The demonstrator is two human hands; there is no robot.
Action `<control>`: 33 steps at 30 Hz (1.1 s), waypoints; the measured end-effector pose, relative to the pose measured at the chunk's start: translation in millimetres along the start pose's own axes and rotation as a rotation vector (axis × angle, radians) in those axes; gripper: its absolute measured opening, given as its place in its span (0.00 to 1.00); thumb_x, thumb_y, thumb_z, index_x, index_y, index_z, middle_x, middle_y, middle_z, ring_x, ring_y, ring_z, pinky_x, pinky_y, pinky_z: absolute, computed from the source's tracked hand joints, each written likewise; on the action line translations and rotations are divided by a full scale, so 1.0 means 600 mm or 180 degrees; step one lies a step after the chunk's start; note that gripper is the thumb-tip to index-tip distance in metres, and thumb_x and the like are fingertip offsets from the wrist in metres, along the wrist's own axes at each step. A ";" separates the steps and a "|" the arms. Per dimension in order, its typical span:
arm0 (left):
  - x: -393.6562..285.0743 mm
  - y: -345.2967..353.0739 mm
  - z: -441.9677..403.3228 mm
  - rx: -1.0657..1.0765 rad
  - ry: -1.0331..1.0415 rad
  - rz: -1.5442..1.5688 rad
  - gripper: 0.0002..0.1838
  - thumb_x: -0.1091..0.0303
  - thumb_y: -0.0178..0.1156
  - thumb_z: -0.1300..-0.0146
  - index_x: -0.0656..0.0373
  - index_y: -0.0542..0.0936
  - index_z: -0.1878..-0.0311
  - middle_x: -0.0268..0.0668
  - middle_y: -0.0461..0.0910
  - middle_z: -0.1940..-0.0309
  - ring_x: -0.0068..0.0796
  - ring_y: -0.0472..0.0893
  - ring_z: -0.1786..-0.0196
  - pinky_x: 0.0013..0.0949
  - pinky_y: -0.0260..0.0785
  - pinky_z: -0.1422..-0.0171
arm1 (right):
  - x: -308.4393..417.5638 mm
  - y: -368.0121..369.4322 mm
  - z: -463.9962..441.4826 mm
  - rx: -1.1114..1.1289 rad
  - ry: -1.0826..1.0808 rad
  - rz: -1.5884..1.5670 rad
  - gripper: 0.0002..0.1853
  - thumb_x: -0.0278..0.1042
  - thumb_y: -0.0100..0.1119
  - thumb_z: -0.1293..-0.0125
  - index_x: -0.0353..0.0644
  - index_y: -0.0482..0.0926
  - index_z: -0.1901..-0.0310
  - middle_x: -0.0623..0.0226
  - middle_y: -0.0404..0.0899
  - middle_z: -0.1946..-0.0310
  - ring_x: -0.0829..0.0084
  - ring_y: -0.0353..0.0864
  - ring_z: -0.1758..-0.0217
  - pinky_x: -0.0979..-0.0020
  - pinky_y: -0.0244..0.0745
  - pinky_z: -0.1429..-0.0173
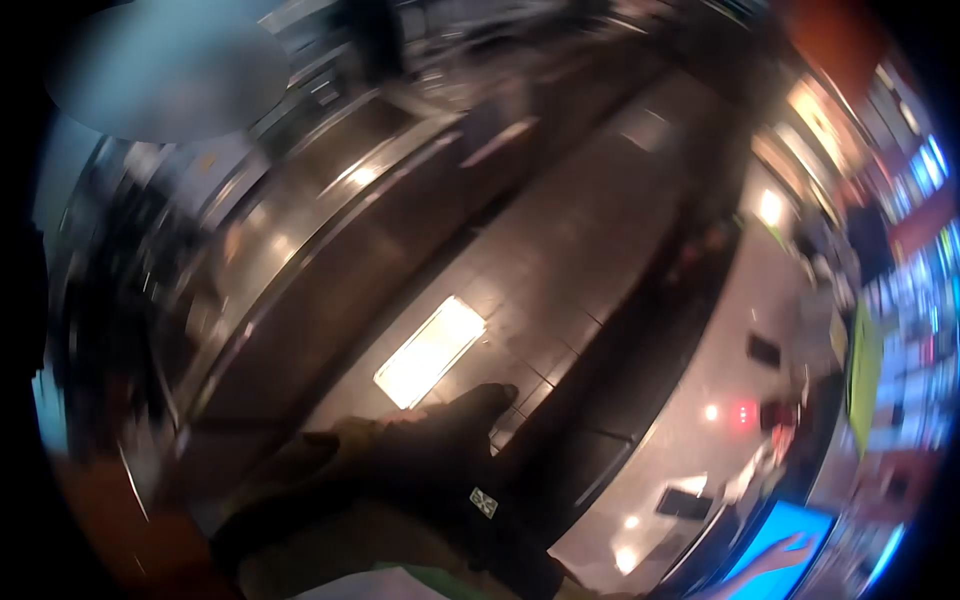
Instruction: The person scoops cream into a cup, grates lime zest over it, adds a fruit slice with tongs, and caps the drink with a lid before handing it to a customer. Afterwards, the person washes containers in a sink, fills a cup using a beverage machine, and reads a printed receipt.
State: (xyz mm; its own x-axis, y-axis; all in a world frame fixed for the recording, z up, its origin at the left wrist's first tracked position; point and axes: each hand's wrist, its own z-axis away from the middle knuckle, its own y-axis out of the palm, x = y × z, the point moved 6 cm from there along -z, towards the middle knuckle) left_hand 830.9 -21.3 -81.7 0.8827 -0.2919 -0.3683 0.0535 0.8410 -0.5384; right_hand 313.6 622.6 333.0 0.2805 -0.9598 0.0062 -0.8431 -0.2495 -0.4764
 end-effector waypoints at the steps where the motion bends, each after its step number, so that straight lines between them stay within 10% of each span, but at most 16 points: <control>1: 0.034 -0.002 0.024 -0.0182 -0.0138 0.0274 0.23 0.53 0.49 0.44 0.67 0.78 0.61 0.54 0.78 0.62 0.50 0.77 0.56 0.41 0.68 0.51 | 0.028 0.096 0.039 0.0186 0.0249 -0.0641 0.25 0.45 0.48 0.33 0.28 0.68 0.46 0.49 0.70 0.48 0.57 0.70 0.47 0.60 0.64 0.40; 8: 0.242 -0.115 0.176 -0.2330 -0.0586 0.2496 0.22 0.56 0.52 0.45 0.68 0.75 0.59 0.57 0.77 0.61 0.52 0.76 0.55 0.41 0.68 0.50 | 1.016 0.092 0.358 0.3994 0.0007 -0.4497 0.16 0.24 0.49 0.37 0.34 0.68 0.48 0.59 0.69 0.54 0.71 0.70 0.54 0.73 0.68 0.49; 12: 0.487 -0.280 0.245 -0.2740 0.0245 0.4115 0.13 0.64 0.54 0.41 0.61 0.73 0.55 0.36 0.78 0.67 0.21 0.75 0.69 0.27 0.68 0.60 | 1.428 -0.150 0.430 0.4516 -0.1446 -0.5161 0.14 0.25 0.48 0.37 0.36 0.70 0.49 0.61 0.72 0.52 0.72 0.72 0.50 0.72 0.66 0.46; 19: 1.029 -0.681 0.398 -0.4569 0.0726 0.5582 0.17 0.62 0.45 0.34 0.60 0.70 0.46 0.41 0.77 0.53 0.28 0.77 0.54 0.26 0.69 0.54 | 1.967 -0.498 0.613 0.5454 -0.2341 -0.5886 0.13 0.27 0.48 0.36 0.36 0.71 0.50 0.62 0.76 0.58 0.71 0.74 0.51 0.73 0.68 0.47; 23: 1.248 -0.792 0.348 -0.4209 0.0240 0.5788 0.20 0.61 0.46 0.37 0.60 0.68 0.44 0.41 0.76 0.52 0.34 0.76 0.51 0.35 0.68 0.49 | 2.332 -0.699 0.816 0.5996 -0.2958 -0.5769 0.19 0.34 0.47 0.36 0.35 0.67 0.45 0.53 0.72 0.49 0.64 0.72 0.43 0.66 0.65 0.41; 25: 1.271 -0.815 0.333 -0.3976 0.0233 0.5312 0.21 0.61 0.49 0.38 0.60 0.68 0.44 0.41 0.76 0.52 0.36 0.76 0.51 0.37 0.67 0.47 | 2.480 -0.790 0.861 0.4271 -0.3483 -0.6180 0.19 0.27 0.47 0.36 0.33 0.65 0.44 0.53 0.72 0.48 0.66 0.72 0.44 0.68 0.67 0.43; 28: 1.366 -0.715 0.270 -0.4781 -0.1507 0.3971 0.26 0.60 0.57 0.46 0.61 0.67 0.44 0.43 0.75 0.52 0.40 0.75 0.50 0.37 0.66 0.45 | 2.633 -0.890 0.899 0.4063 -0.3488 -0.5973 0.24 0.31 0.47 0.43 0.26 0.65 0.46 0.41 0.66 0.46 0.47 0.65 0.41 0.57 0.61 0.38; 30: 1.370 -0.674 0.282 -0.3259 -0.2264 0.3310 0.29 0.63 0.63 0.54 0.63 0.69 0.48 0.46 0.76 0.54 0.45 0.75 0.50 0.38 0.66 0.44 | 2.704 -0.890 0.968 0.3002 -0.3227 -0.5653 0.23 0.31 0.47 0.44 0.25 0.65 0.48 0.39 0.67 0.48 0.46 0.65 0.42 0.56 0.62 0.40; 33: 1.424 -0.517 0.132 -0.2691 -0.2639 0.3497 0.27 0.67 0.65 0.58 0.64 0.72 0.52 0.48 0.77 0.57 0.44 0.75 0.50 0.39 0.67 0.47 | 2.721 -0.921 0.965 0.4476 -0.3361 -0.4833 0.28 0.32 0.49 0.46 0.25 0.62 0.43 0.37 0.64 0.45 0.50 0.65 0.39 0.63 0.60 0.37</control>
State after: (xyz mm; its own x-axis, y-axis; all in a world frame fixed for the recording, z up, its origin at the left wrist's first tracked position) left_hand 1605.1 -495.6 -169.4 0.3306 0.8010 -0.4991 -0.7541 -0.0938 -0.6501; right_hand 1503.3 -732.3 97.6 0.6206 0.2558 0.7413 0.7191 0.1913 -0.6680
